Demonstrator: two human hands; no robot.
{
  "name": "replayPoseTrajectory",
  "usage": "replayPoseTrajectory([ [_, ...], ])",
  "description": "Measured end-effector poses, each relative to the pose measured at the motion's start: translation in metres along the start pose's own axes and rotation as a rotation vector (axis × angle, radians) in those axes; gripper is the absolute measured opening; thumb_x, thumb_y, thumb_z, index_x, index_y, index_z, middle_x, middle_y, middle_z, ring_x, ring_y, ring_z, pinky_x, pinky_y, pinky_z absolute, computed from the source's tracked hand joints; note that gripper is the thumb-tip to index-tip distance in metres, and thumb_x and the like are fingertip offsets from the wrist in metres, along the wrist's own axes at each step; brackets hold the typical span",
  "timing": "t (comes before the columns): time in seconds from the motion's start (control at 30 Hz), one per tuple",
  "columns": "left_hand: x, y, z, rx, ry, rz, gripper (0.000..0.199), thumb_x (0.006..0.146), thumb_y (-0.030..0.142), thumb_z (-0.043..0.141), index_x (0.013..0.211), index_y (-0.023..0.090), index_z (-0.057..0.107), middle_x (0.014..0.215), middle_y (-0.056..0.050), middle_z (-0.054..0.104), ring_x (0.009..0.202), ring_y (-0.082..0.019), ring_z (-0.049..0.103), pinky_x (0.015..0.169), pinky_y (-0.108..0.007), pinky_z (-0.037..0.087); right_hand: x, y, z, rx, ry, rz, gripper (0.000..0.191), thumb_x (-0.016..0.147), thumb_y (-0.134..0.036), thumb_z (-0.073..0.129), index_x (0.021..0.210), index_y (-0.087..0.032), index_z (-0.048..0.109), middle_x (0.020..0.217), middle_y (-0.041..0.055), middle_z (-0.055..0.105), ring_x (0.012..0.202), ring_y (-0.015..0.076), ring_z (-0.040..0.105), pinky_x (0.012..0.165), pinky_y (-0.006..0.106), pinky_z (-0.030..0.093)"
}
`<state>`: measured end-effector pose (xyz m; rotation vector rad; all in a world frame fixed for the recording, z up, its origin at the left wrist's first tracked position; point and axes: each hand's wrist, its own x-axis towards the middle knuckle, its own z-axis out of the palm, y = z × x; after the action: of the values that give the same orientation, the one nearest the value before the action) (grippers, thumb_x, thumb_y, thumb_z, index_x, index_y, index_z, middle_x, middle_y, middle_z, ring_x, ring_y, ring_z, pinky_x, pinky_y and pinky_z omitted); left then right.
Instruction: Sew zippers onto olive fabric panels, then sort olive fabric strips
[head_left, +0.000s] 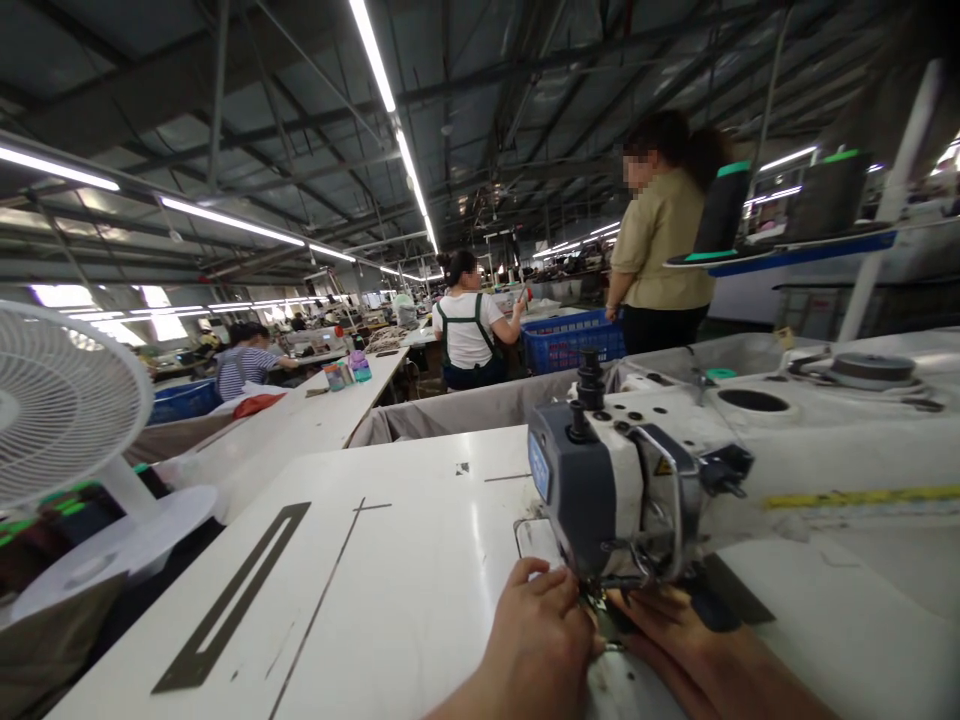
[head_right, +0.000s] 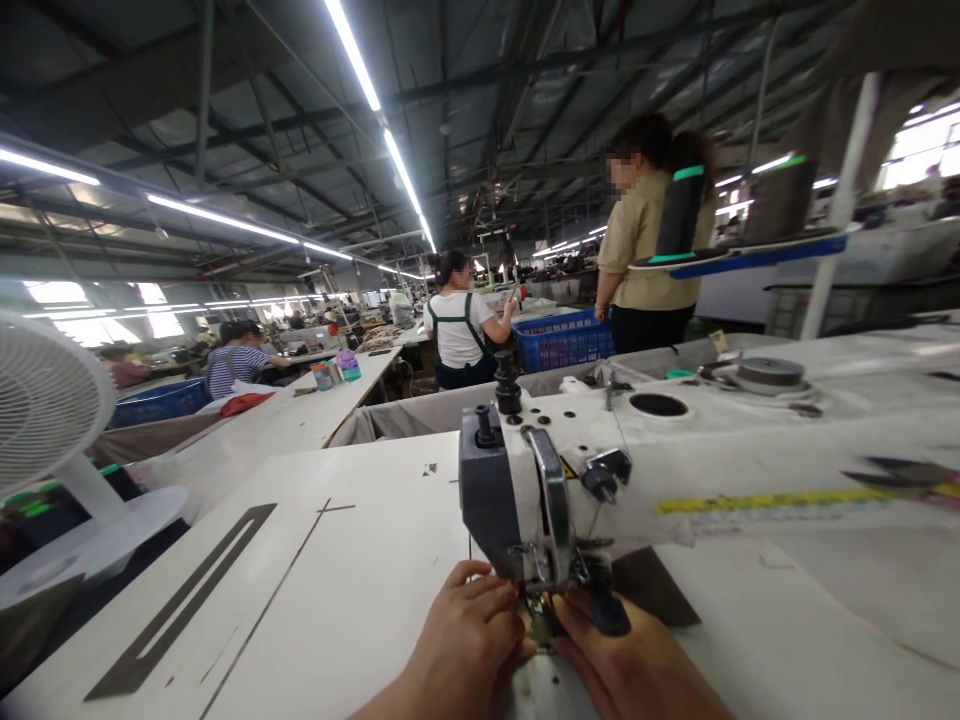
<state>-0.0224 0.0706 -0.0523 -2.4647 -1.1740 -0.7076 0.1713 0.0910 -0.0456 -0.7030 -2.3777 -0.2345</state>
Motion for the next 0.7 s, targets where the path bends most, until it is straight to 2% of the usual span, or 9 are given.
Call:
replayPoseTrajectory([
  [0.23, -0.001, 0.0, 0.001, 0.0, -0.05, -0.05, 0.016, 0.085, 0.027, 0.059, 0.072, 0.018, 0.06, 0.082, 0.001, 0.067, 0.078, -0.013, 0.062, 0.092, -0.035, 0.036, -0.003, 0.002, 0.005, 0.041, 0.038, 0.039, 0.026, 0.087, -0.017, 0.042, 0.104, -0.021, 0.061, 0.093, 0.0054, 0.069, 0.086, 0.0183, 0.067, 0.07, 0.023, 0.055],
  [0.37, -0.001, 0.0, 0.006, -0.009, 0.007, -0.06, 0.018, 0.086, 0.027, 0.058, 0.07, 0.019, 0.06, 0.077, 0.002, 0.066, 0.074, -0.012, 0.062, 0.092, -0.035, 0.037, 0.0, 0.001, 0.008, 0.004, 0.078, 0.017, 0.026, 0.088, -0.017, 0.038, 0.097, -0.02, 0.062, 0.089, 0.0057, 0.07, 0.079, 0.0178, 0.068, 0.065, 0.023, 0.055],
  [0.5, -0.001, -0.001, 0.001, -0.028, 0.031, -0.076, 0.017, 0.084, 0.026, 0.06, 0.069, 0.018, 0.059, 0.079, 0.002, 0.066, 0.075, -0.012, 0.062, 0.092, -0.034, 0.038, 0.002, 0.004, 0.007, 0.024, 0.023, 0.018, 0.021, 0.088, -0.02, 0.044, 0.101, -0.022, 0.061, 0.092, 0.0027, 0.07, 0.082, 0.0156, 0.067, 0.069, 0.02, 0.054],
  [0.6, -0.001, -0.001, -0.015, -0.067, 0.057, -0.128, 0.017, 0.081, 0.028, 0.063, 0.069, 0.018, 0.058, 0.079, 0.002, 0.066, 0.074, -0.013, 0.062, 0.09, -0.036, 0.04, -0.003, 0.019, -0.003, -0.126, 0.078, -0.051, 0.025, 0.086, -0.037, 0.054, 0.104, -0.022, 0.061, 0.1, 0.0055, 0.069, 0.089, 0.0218, 0.066, 0.074, 0.031, 0.055],
  [0.67, -0.001, 0.005, -0.023, -0.088, 0.113, -0.127, 0.014, 0.083, 0.028, 0.061, 0.072, 0.019, 0.058, 0.081, 0.002, 0.066, 0.076, -0.014, 0.062, 0.091, -0.037, 0.041, -0.012, 0.033, -0.013, -0.303, 0.165, -0.099, 0.039, 0.083, -0.048, 0.054, 0.105, -0.017, 0.062, 0.102, 0.0116, 0.068, 0.089, 0.0287, 0.065, 0.069, 0.041, 0.057],
  [0.7, -0.001, 0.01, -0.024, -0.1, 0.162, -0.077, 0.014, 0.084, 0.029, 0.058, 0.074, 0.019, 0.058, 0.081, 0.001, 0.066, 0.077, -0.013, 0.062, 0.089, -0.035, 0.043, -0.02, 0.037, -0.018, -0.367, 0.198, -0.103, 0.04, 0.083, -0.048, 0.053, 0.104, -0.015, 0.063, 0.101, 0.0138, 0.068, 0.086, 0.0306, 0.066, 0.064, 0.043, 0.057],
])
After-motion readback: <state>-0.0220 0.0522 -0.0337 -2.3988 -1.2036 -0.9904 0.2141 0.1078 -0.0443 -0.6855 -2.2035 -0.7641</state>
